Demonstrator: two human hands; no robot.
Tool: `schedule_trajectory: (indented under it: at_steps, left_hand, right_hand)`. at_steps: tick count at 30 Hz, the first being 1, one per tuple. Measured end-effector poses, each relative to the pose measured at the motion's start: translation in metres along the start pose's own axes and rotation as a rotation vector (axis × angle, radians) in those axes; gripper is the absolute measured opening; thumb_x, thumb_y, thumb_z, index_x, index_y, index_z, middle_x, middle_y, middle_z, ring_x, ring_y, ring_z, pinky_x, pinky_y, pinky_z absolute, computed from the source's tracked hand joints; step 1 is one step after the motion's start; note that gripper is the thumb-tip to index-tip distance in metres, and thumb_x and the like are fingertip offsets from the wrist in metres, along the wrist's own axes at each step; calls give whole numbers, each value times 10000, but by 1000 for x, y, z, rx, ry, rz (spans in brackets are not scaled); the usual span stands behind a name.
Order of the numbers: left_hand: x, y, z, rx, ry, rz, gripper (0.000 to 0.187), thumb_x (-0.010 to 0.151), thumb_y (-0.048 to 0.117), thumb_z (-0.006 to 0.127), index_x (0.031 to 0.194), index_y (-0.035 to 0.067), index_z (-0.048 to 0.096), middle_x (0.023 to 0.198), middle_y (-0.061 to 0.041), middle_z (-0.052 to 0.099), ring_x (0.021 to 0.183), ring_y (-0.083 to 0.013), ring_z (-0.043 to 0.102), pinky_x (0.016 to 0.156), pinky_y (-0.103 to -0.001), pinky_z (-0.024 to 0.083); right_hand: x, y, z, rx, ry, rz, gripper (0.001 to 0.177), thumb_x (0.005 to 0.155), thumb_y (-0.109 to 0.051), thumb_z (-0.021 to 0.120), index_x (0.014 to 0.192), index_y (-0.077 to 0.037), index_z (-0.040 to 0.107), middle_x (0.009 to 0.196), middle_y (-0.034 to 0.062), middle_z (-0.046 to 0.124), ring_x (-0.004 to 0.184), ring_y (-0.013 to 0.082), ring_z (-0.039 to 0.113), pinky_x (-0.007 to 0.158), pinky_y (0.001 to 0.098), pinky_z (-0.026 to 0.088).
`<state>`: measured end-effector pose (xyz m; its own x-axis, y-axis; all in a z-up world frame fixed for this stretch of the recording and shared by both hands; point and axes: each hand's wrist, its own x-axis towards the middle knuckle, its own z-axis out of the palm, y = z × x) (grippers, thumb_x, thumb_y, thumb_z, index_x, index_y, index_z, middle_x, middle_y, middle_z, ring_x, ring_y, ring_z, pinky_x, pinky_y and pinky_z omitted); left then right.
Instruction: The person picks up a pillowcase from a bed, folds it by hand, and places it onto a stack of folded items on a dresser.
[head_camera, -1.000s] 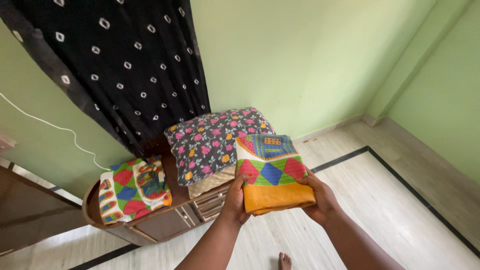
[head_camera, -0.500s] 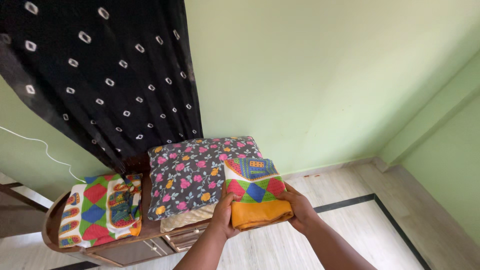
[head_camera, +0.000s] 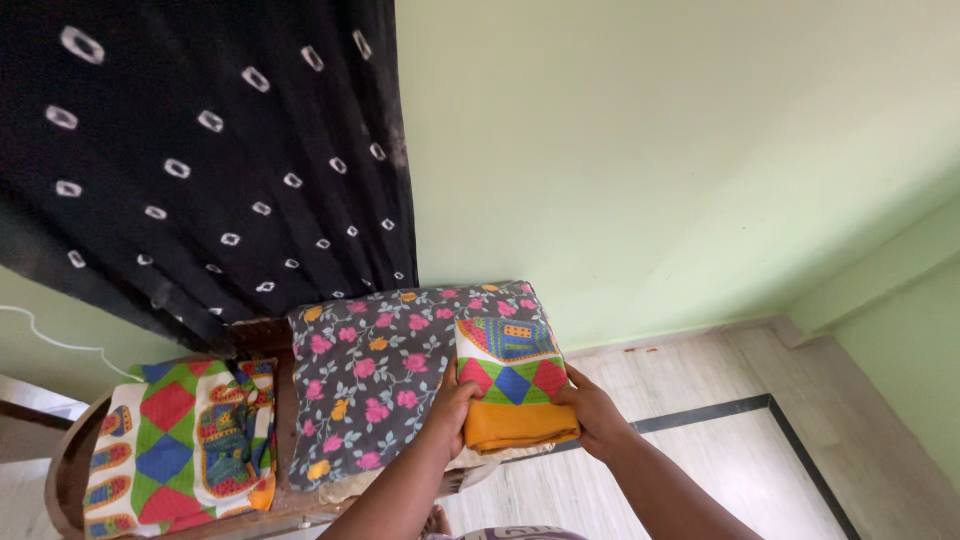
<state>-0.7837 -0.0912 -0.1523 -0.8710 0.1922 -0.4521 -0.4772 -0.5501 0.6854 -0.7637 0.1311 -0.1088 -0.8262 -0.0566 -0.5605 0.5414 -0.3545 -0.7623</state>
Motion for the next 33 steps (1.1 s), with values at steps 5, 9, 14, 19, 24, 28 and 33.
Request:
schedule_trajectory:
  at_steps: [5, 9, 14, 19, 24, 28, 33]
  left_hand:
    - [59, 32, -12, 216, 20, 105, 946, 747, -55, 523, 1603, 243, 254, 1410, -87, 581, 1202, -236, 620, 974, -369, 536]
    - [106, 30, -45, 424, -23, 245, 932, 819, -10, 559, 1638, 230, 183, 1507, -38, 496, 1299, -183, 535, 1036, -312, 451]
    - [123, 0, -97, 779, 198, -17, 917, 884, 65, 627, 1626, 278, 132, 1510, -45, 477, 1170, -171, 584, 962, -316, 500]
    - [112, -25, -111, 789, 213, -59, 875, 858, 41, 584, 1621, 295, 239, 1429, -80, 577, 964, -228, 669, 768, -364, 541]
    - [124, -24, -118, 746, 276, 231, 833, 870, 54, 615, 1613, 242, 287, 1284, -137, 606, 937, -192, 643, 761, -310, 549]
    - [69, 31, -84, 638, 501, 213, 759, 879, 138, 668, 1573, 251, 383, 1099, -156, 683, 876, -182, 653, 695, -323, 503]
    - [-22, 95, -56, 587, 697, 602, 534, 904, 153, 670, 1427, 178, 561, 1177, -42, 604, 871, -110, 596, 730, -270, 508]
  right_hand:
    - [54, -19, 21, -4, 0, -78, 730, 872, 91, 498, 1567, -87, 366, 1391, 171, 625, 1159, 278, 677, 953, 418, 572]
    - [101, -7, 15, -109, 10, -147, 735, 909, 16, 560, 1587, -124, 313, 1431, 135, 622, 1220, 247, 644, 975, 381, 547]
    - [147, 39, -24, -456, 48, 3, 818, 900, -71, 650, 1610, -233, 277, 1539, 69, 508, 1330, 244, 561, 1003, 394, 483]
    - [159, 40, -36, -594, -56, 114, 746, 886, -130, 624, 1590, -246, 407, 1570, 85, 538, 1330, 320, 543, 1052, 393, 448]
    - [172, 2, -40, -821, -101, 31, 726, 902, -142, 662, 1579, -201, 405, 1592, 81, 453, 1369, 217, 542, 1087, 348, 443]
    - [190, -51, -37, -860, -148, -139, 665, 911, -169, 650, 1546, -170, 453, 1516, 89, 584, 1290, 206, 639, 1053, 309, 464]
    - [171, -135, -19, -849, -262, -297, 603, 940, -203, 619, 1535, -188, 522, 1437, 104, 635, 1246, 220, 634, 1017, 358, 482]
